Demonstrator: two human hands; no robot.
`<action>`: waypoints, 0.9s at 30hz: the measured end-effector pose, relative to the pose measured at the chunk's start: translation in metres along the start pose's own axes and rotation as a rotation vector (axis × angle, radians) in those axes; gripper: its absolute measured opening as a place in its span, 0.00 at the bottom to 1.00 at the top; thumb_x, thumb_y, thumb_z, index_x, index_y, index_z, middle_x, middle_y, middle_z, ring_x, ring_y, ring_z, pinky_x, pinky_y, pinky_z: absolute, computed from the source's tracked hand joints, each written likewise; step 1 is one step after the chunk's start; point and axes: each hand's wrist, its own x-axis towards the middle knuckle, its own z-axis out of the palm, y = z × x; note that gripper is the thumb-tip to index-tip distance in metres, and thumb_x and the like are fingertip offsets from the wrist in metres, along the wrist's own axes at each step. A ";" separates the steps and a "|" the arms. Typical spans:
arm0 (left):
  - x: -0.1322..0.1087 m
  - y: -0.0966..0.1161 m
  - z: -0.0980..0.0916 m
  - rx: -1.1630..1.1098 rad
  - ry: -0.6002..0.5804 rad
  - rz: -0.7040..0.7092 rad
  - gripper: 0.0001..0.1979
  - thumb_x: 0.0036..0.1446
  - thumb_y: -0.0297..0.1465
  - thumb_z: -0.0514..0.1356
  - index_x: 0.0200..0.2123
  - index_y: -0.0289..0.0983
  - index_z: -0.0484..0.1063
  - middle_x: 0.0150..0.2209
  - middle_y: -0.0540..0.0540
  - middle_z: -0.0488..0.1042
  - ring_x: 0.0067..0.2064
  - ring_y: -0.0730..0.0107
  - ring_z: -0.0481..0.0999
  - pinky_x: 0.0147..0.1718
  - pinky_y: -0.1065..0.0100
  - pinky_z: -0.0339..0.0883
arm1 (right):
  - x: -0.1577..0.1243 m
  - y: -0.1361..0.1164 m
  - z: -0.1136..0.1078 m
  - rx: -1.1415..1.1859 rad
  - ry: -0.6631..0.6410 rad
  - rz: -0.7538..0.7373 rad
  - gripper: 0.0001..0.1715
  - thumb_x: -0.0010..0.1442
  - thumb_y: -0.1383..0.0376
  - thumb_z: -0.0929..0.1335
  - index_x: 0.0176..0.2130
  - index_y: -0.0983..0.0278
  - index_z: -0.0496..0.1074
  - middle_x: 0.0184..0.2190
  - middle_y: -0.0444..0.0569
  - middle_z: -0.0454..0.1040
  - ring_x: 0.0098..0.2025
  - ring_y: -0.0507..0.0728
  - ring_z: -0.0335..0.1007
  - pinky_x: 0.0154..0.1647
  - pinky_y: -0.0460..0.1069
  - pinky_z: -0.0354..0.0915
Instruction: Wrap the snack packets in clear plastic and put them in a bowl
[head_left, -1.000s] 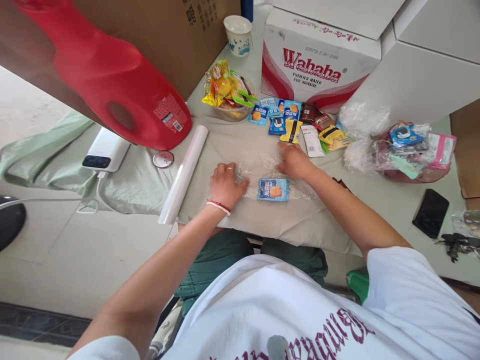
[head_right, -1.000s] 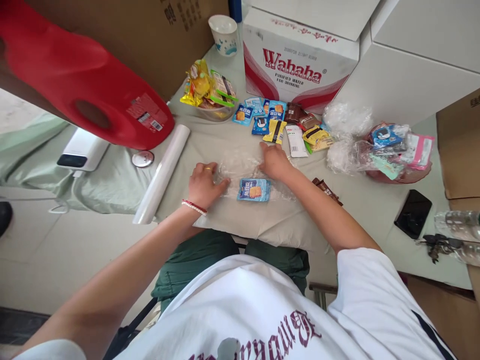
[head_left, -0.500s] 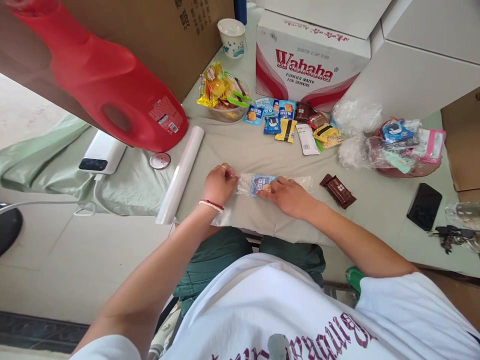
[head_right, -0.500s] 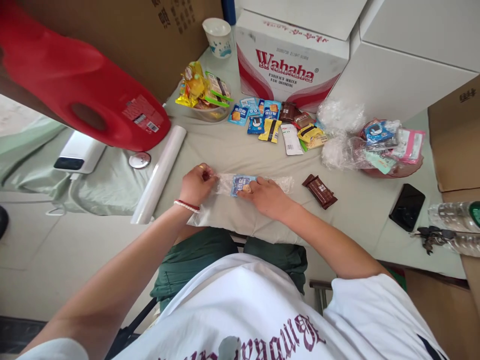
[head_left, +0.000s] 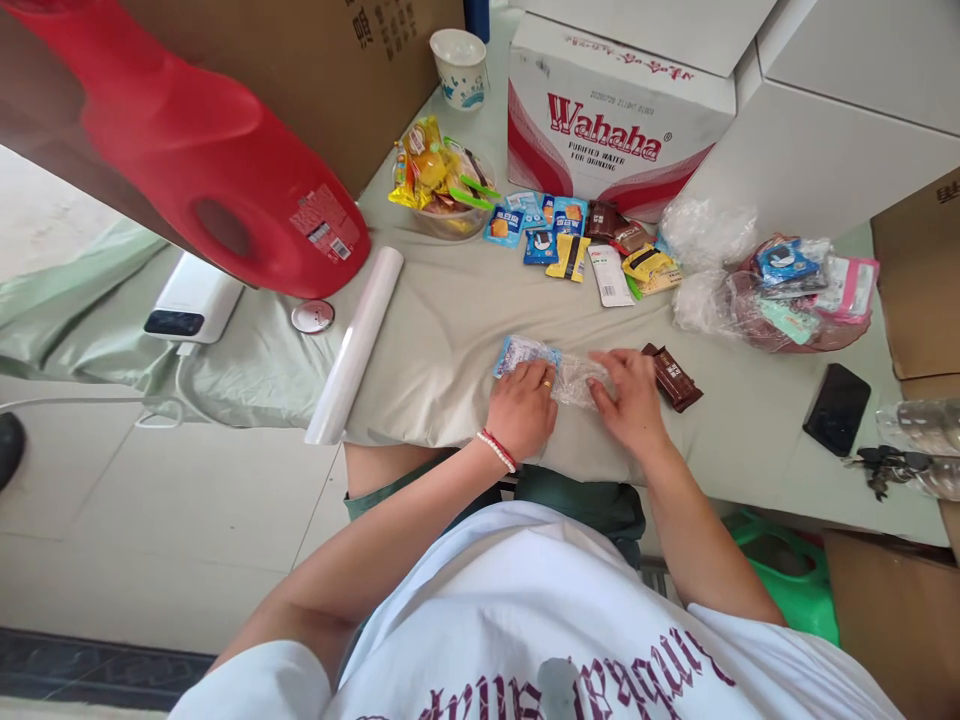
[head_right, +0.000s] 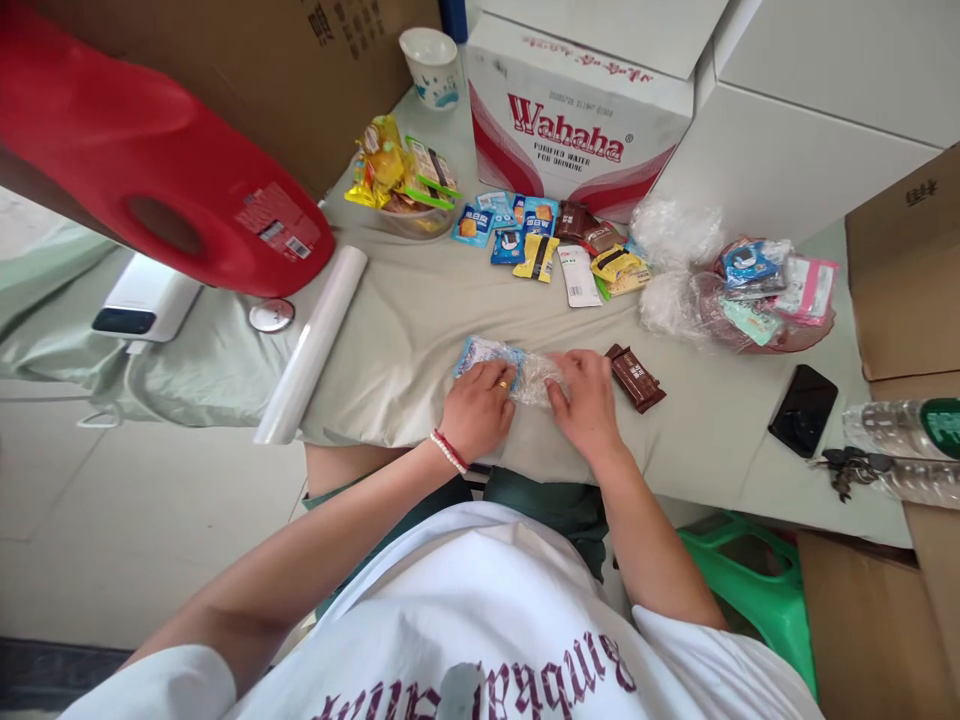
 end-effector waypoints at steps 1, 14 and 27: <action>-0.005 -0.001 0.002 0.014 0.010 0.026 0.25 0.62 0.27 0.56 0.62 0.34 0.71 0.60 0.35 0.75 0.61 0.50 0.73 0.56 0.53 0.70 | -0.001 0.005 -0.003 -0.076 0.054 0.095 0.26 0.65 0.58 0.68 0.60 0.63 0.74 0.58 0.62 0.69 0.59 0.70 0.63 0.62 0.66 0.63; -0.019 -0.018 0.003 0.009 -0.015 0.176 0.15 0.61 0.23 0.55 0.47 0.32 0.78 0.56 0.32 0.78 0.62 0.50 0.74 0.58 0.52 0.71 | 0.099 -0.079 0.009 -0.108 -0.256 0.132 0.09 0.68 0.62 0.66 0.46 0.63 0.72 0.39 0.51 0.78 0.40 0.60 0.73 0.41 0.51 0.64; -0.070 -0.068 -0.022 -0.010 0.239 0.137 0.10 0.63 0.23 0.57 0.40 0.40 0.77 0.46 0.45 0.84 0.59 0.53 0.76 0.63 0.45 0.61 | 0.073 -0.099 0.050 -0.314 -0.287 -0.149 0.20 0.69 0.58 0.69 0.54 0.70 0.72 0.51 0.62 0.70 0.54 0.67 0.63 0.56 0.59 0.66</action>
